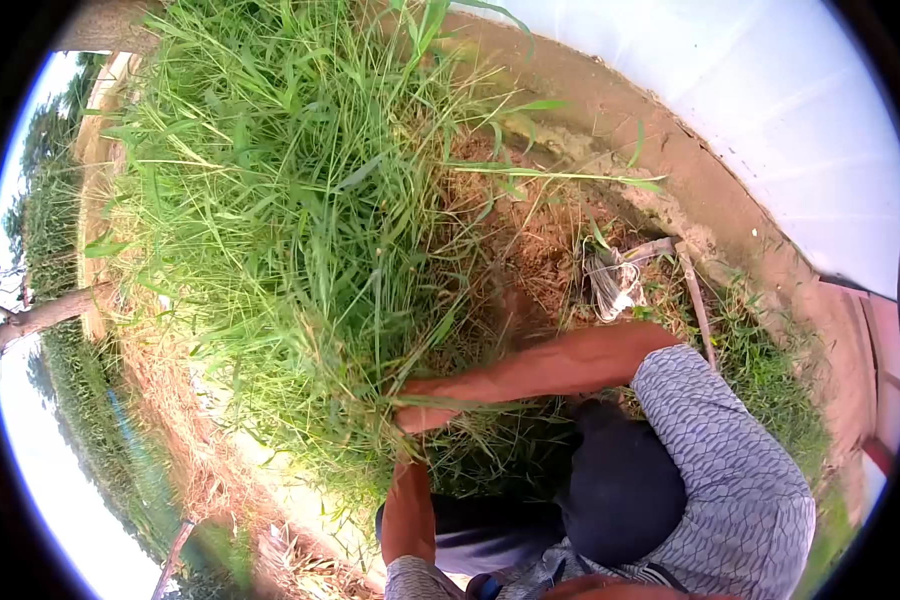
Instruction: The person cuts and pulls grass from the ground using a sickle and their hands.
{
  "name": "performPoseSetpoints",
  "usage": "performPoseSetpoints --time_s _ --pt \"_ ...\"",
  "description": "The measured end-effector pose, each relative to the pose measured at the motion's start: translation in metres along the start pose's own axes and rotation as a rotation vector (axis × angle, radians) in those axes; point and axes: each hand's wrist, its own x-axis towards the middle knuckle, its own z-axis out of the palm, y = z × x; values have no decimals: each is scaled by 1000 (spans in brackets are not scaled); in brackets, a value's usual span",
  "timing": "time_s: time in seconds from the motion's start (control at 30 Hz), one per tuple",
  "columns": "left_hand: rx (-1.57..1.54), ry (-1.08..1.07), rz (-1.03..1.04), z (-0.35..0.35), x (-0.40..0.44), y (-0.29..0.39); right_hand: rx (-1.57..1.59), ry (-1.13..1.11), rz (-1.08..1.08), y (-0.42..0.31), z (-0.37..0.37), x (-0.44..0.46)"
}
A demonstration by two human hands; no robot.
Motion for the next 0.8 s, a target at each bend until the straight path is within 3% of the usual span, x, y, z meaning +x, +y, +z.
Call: performPoseSetpoints --time_s 0.03,0.13,0.17,0.27,0.33,0.37,0.4,0.47,0.53,0.57,0.67,0.7,0.8 --pt "-69 -2 23 1 0 -5 -235 -264 -141 28 9 12" --pt "-294 -25 145 16 5 -16 -192 -195 -96 77 -52 -25" --pt "-348 -29 173 22 8 -20 -200 -101 30 68 -93 -55" --pt "-535 -51 243 53 18 -42 -591 888 -430 156 -140 -59" --pt "-574 -33 324 73 18 -64 -539 1011 -294 209 -190 -26" --pt "-499 82 465 75 21 -61 -519 1051 -252 230 -211 -4" --pt "-496 86 460 55 18 -49 66 953 -655 235 -227 21" --pt "-315 -24 210 12 6 -23 1262 512 -1317 238 -249 69" --pt "-333 -87 147 0 12 -11 1859 150 -1552 236 -259 96" --pt "-364 -55 187 2 10 -12 1870 -102 -1320 232 -260 104" --pt "-347 57 290 18 6 -26 2013 -296 -1029 214 -258 126" --pt "-330 78 273 24 6 -29 1877 -96 -1123 219 -255 136" --pt "-394 65 263 8 11 -12 1614 346 -1061 250 -265 157"
